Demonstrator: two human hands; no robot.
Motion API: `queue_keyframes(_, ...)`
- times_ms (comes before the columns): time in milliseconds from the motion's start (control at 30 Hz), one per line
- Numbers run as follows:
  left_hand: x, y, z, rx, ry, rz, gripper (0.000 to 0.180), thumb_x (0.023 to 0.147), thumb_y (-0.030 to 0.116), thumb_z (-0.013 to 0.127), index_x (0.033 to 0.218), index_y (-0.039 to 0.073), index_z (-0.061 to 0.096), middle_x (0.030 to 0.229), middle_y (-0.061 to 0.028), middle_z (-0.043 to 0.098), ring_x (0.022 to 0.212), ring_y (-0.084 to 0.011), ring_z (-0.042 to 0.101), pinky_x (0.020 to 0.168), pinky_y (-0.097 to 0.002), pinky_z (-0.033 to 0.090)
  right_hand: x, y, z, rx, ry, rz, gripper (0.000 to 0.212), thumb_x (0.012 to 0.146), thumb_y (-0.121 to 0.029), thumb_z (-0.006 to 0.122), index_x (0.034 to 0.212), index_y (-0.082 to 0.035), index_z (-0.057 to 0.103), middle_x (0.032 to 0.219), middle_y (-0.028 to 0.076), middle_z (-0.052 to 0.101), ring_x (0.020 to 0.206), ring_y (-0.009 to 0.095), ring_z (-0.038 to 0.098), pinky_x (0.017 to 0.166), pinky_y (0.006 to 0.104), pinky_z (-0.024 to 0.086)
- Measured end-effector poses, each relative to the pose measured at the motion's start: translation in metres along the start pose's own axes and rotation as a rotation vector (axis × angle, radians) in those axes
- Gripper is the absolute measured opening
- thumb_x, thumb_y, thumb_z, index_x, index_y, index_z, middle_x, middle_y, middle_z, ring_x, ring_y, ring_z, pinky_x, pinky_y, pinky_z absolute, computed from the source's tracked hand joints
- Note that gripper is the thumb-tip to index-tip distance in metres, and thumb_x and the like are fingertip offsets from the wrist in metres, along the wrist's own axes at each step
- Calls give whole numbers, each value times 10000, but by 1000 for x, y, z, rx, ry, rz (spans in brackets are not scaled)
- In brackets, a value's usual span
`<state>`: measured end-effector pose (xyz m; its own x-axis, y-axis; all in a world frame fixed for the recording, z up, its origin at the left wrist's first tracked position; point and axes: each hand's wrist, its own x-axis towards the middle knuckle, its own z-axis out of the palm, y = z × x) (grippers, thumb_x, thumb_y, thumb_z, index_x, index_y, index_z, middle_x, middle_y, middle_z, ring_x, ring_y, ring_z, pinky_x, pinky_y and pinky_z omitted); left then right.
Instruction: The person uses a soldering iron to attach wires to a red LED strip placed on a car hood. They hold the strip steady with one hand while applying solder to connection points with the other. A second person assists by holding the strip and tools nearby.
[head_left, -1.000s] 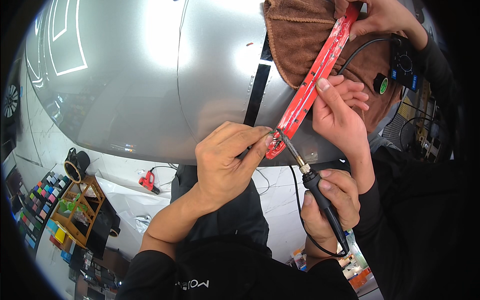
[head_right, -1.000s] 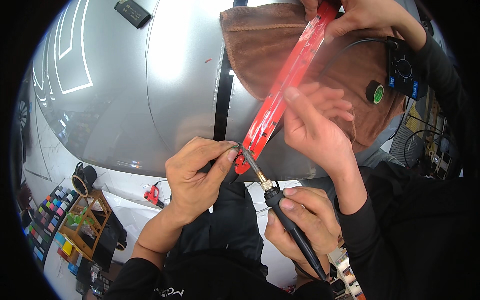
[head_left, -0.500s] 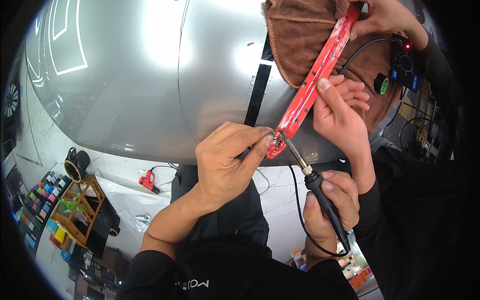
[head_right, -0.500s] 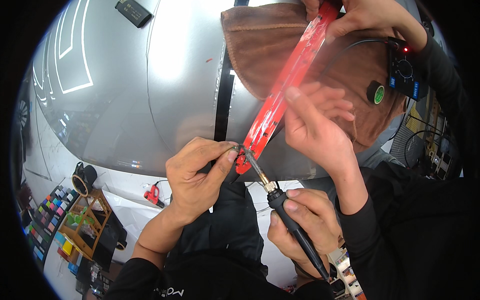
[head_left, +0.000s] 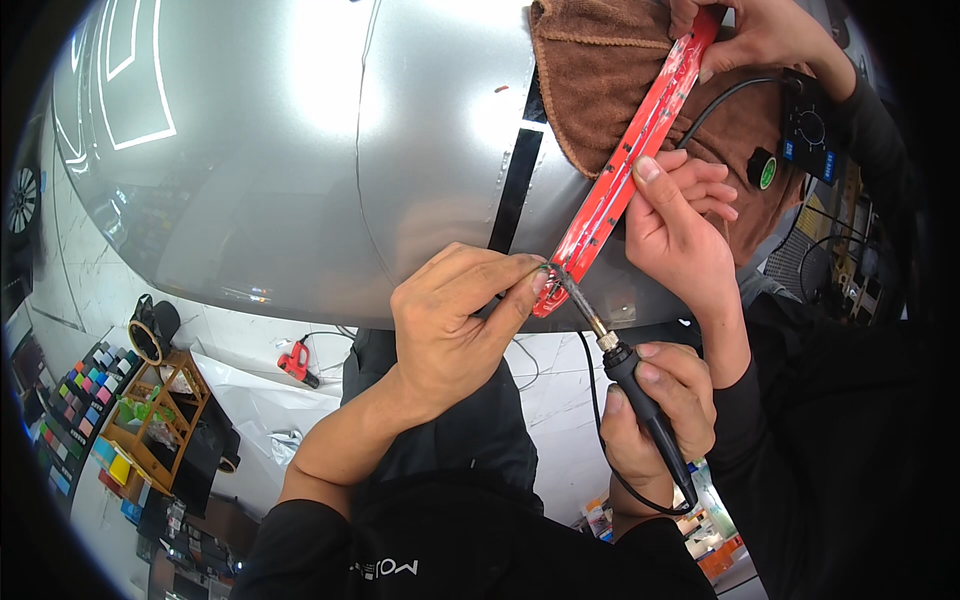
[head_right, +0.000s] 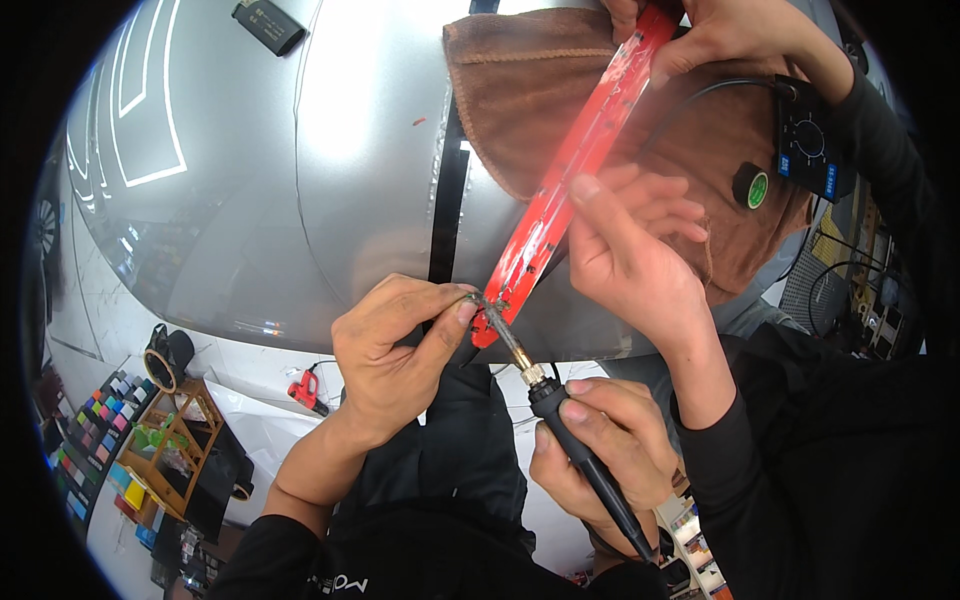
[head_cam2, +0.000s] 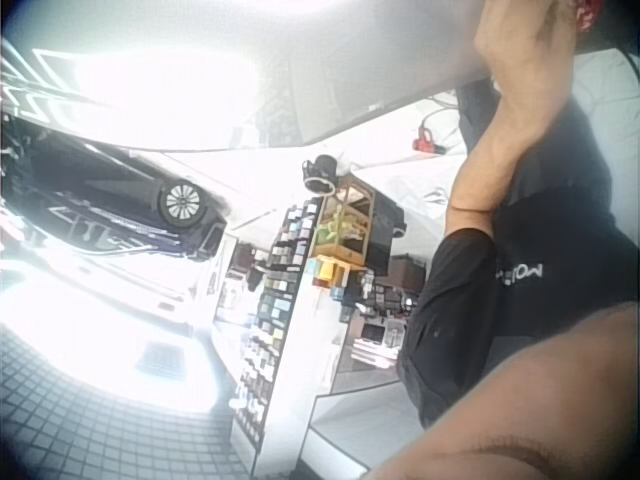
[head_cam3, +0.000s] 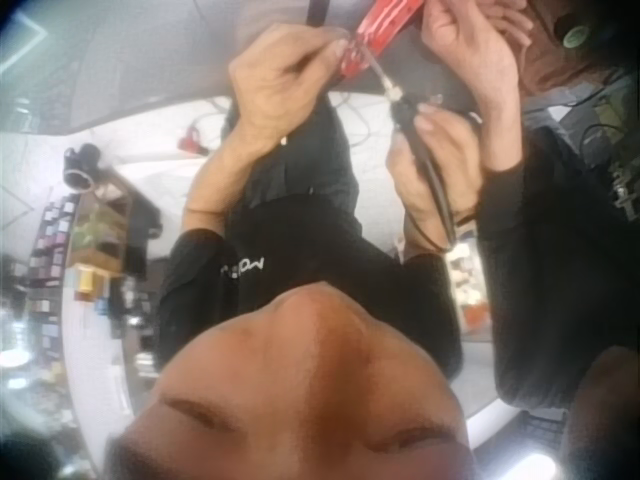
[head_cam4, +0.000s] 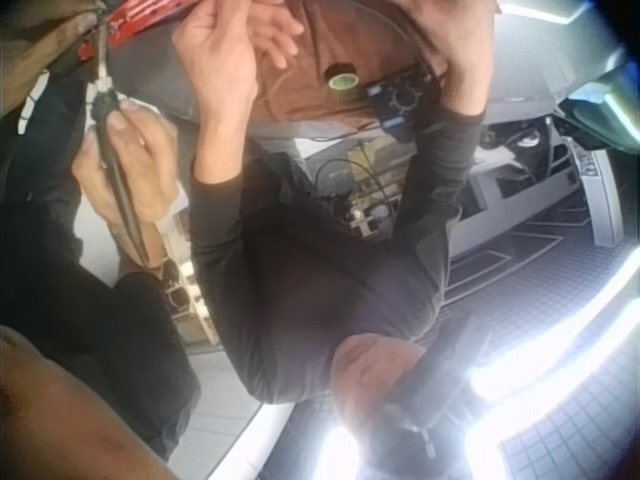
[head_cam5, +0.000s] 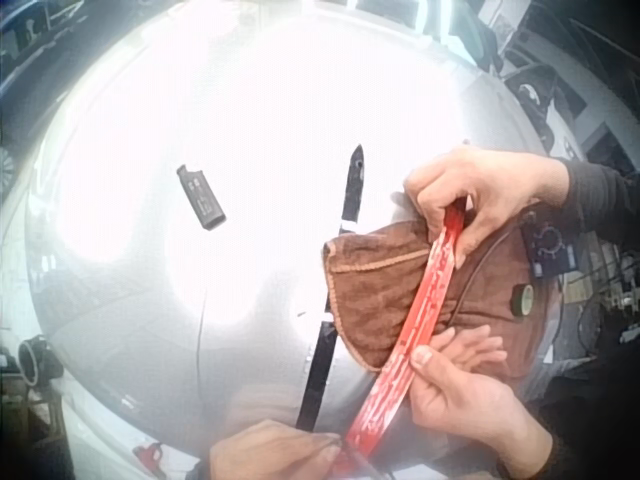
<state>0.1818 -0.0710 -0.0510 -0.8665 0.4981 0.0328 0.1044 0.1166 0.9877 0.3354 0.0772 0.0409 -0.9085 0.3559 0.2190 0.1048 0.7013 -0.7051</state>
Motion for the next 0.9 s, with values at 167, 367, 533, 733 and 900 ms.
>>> queue_keyframes(167,0,0,0,8,1,-5,148,877,31,875,1021,31,841,895,-66,813,777,-212,729,693,-340,565,0,-4,-1,9,8,4,470,749,10,858,1205,-11,742,1123,191,722,893,318,749,770,392,643)
queue_keyframes(367,-1,1,0,13,1,-20,152,875,27,874,1024,28,841,897,-67,812,773,-212,728,693,-341,568,-2,-3,0,4,-1,-10,489,743,17,858,1219,-16,753,1132,192,723,911,324,752,772,399,646)
queue_keyframes(533,-1,-2,-2,6,-28,32,173,894,-54,853,1062,-15,836,900,-109,792,774,-191,703,686,-310,541,0,-4,2,-18,10,-4,493,737,37,856,1217,-13,755,1133,190,722,925,327,756,790,410,654)
queue_keyframes(733,-1,-1,-2,9,-33,25,169,887,-60,855,1051,-20,836,903,-113,796,770,-194,706,682,-311,544,-2,-4,6,-25,23,3,503,730,42,860,1219,-15,757,1135,184,724,943,327,760,802,406,657)
queue_keyframes(900,-1,-1,-3,18,-28,45,171,872,-68,858,1036,-29,831,907,-121,799,780,-205,722,689,-314,558,0,-9,7,-42,-4,6,509,729,40,865,1220,-31,754,1151,172,721,934,327,759,802,393,648)
